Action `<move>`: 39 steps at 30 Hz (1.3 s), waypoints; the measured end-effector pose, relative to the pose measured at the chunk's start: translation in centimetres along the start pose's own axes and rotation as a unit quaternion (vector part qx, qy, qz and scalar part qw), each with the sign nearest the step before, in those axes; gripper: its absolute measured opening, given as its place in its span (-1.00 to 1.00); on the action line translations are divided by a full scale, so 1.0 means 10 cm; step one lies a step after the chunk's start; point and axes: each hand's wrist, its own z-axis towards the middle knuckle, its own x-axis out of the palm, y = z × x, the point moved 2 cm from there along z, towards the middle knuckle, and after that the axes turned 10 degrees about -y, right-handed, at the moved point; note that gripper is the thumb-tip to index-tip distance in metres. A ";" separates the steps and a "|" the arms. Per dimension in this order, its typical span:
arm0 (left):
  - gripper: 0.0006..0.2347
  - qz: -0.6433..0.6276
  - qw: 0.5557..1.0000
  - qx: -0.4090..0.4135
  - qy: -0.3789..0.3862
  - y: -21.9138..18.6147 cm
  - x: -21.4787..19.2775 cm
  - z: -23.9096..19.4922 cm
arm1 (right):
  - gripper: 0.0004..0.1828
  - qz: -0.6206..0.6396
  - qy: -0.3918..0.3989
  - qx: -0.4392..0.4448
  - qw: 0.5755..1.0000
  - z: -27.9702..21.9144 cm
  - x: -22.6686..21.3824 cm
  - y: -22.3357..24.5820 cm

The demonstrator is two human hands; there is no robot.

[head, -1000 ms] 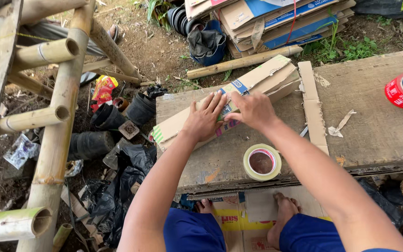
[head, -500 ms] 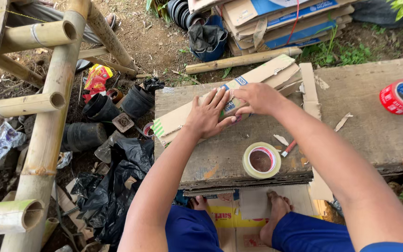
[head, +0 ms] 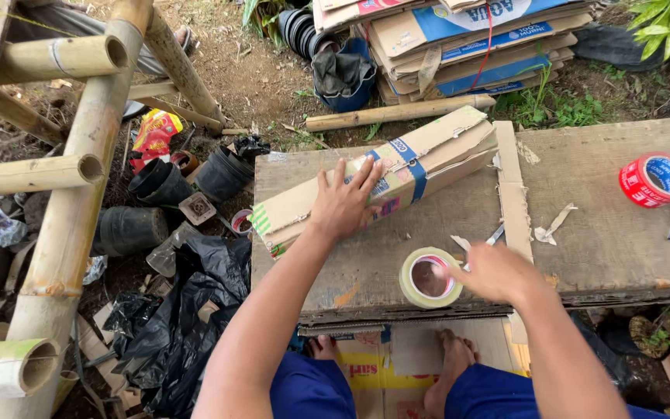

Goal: The person uses a utility knife to cut a strip from a cardboard box and then secures the box with clear adhesive tape. The person works on a wooden table outdoors.

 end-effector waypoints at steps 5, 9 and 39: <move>-0.22 -0.010 1.000 -0.020 0.019 -0.19 -0.09 -0.11 | -0.27 0.225 -0.050 0.171 0.958 -0.57 0.57 -0.13; -0.21 -0.035 0.997 -0.058 0.046 -0.45 -0.05 -0.26 | -0.29 0.081 -0.353 -0.131 0.923 -0.60 0.69 0.08; -0.96 -0.281 0.924 -0.016 -0.258 -0.11 -0.64 -0.46 | -0.36 0.446 -0.379 -0.246 0.773 1.19 0.31 1.15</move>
